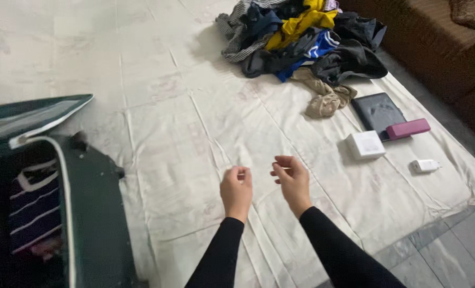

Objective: The person folds multiple garments including jeans, a t-shirt, and trousers on a bed, then places each folded item into an open suitcase. The person handles each item one at a time, smoothing and aligning them before packing.

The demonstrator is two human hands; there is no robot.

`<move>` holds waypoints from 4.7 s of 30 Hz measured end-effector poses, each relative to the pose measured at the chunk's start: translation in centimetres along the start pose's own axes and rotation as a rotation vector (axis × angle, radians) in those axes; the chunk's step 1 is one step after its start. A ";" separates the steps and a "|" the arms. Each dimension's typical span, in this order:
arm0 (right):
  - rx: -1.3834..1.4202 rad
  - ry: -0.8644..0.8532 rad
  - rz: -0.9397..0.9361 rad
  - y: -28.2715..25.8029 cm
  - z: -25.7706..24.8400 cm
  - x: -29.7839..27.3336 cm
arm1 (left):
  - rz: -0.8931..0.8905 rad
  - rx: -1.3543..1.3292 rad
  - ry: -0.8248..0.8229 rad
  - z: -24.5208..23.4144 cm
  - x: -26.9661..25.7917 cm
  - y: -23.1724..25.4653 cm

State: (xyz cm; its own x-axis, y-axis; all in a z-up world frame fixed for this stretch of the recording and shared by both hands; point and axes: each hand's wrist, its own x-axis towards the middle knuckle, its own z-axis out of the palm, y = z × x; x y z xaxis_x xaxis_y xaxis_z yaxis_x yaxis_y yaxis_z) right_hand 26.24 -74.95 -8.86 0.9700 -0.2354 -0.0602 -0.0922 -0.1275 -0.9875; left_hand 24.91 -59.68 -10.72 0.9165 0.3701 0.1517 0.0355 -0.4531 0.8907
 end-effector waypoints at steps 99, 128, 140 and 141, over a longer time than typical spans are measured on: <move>-0.628 -0.051 0.478 20.8 11.9 11.3 | -0.967 -1.278 0.639 -4.4 10.9 -25.7; -0.384 -0.102 0.363 21.3 -1.3 19.4 | -1.026 0.386 0.153 -5.5 4.1 -24.5; -0.316 -0.200 0.308 22.0 -3.8 20.7 | -0.826 0.083 0.000 -4.9 0.1 -25.0; -0.493 -0.240 0.293 21.8 -3.8 20.4 | -0.860 0.042 -0.099 -5.0 0.0 -25.2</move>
State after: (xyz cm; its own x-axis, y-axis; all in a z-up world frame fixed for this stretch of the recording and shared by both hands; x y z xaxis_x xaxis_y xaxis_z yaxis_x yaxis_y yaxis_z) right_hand 43.18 -86.15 -31.09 0.9068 -0.1123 -0.4064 -0.4001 -0.5336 -0.7451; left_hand 21.97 -44.20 -31.00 0.5954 0.5265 -0.6069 0.7450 -0.0791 0.6623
